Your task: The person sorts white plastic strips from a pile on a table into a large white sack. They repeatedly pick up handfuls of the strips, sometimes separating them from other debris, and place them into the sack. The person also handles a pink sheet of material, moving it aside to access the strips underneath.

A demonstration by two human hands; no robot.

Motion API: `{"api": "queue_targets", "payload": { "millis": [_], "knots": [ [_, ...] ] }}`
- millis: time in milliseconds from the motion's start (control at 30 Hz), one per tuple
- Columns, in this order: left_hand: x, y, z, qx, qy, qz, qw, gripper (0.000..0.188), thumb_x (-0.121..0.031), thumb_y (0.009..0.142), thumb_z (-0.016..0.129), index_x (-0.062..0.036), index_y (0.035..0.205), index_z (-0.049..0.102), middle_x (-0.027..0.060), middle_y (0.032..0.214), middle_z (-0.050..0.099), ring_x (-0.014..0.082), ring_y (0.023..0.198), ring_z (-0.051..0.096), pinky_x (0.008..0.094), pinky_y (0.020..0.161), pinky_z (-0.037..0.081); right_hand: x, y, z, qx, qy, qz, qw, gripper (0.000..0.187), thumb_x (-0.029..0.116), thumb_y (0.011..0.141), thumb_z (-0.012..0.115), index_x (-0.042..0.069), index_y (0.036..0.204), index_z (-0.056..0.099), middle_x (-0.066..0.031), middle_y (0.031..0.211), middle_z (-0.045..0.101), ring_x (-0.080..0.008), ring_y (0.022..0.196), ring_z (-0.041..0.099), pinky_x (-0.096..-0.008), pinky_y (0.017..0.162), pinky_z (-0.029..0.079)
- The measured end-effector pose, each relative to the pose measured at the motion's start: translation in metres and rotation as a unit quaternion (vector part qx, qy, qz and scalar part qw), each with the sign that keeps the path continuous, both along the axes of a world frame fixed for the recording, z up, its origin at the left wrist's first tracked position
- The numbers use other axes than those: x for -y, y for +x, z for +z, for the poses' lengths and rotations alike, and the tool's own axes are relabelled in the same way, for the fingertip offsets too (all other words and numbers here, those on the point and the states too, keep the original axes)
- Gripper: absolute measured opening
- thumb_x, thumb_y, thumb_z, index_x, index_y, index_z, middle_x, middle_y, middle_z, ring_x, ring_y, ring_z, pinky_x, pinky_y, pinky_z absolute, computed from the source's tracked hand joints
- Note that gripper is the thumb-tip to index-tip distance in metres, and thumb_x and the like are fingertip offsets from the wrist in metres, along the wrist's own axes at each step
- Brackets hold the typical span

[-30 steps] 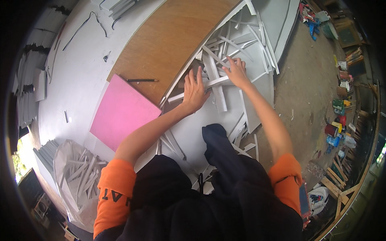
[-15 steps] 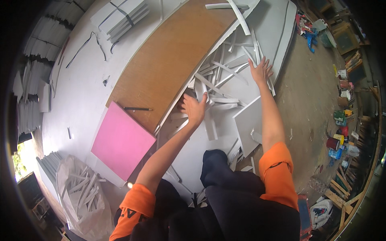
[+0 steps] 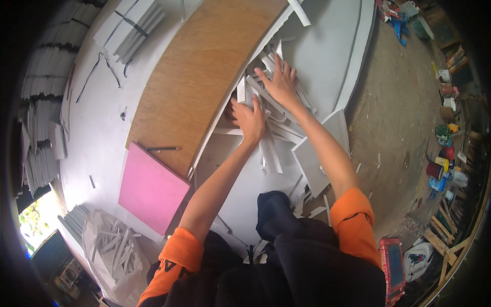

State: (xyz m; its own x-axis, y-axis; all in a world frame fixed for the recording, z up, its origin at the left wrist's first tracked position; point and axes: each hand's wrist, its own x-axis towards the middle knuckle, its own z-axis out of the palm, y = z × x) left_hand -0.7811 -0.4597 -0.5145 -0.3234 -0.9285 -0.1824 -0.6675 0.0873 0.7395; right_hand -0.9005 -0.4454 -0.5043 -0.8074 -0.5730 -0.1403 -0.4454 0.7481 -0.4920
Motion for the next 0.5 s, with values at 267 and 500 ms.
{"api": "queue_targets", "payload": {
  "millis": [267, 500],
  "knots": [
    [0.002, -0.01, 0.01, -0.27, 0.125, -0.016, 0.954, 0.049, -0.032, 0.09, 0.037, 0.0032, 0.123, 0.032, 0.0225, 0.118, 0.043, 0.0339, 0.11, 0.043, 0.0386, 0.092, 0.031, -0.004, 0.011, 0.022, 0.262, -0.097, -0.022, 0.96, 0.115, 0.059, 0.063, 0.064, 0.004, 0.136, -0.004, -0.0239, 0.139, 0.013, -0.0363, 0.129, 0.013, -0.0429, 0.104, 0.016],
    [0.008, -0.018, 0.008, -0.314, 0.288, 0.022, 0.905, 0.049, -0.037, 0.091, 0.033, 0.0035, 0.119, 0.038, 0.0231, 0.112, 0.049, 0.0327, 0.103, 0.049, 0.0377, 0.088, 0.036, -0.016, 0.01, 0.037, 0.457, -0.098, -0.052, 0.882, 0.117, 0.053, 0.062, 0.069, 0.003, 0.135, -0.006, -0.0194, 0.136, 0.021, -0.0287, 0.125, 0.026, -0.0372, 0.101, 0.024]
  ]
}}
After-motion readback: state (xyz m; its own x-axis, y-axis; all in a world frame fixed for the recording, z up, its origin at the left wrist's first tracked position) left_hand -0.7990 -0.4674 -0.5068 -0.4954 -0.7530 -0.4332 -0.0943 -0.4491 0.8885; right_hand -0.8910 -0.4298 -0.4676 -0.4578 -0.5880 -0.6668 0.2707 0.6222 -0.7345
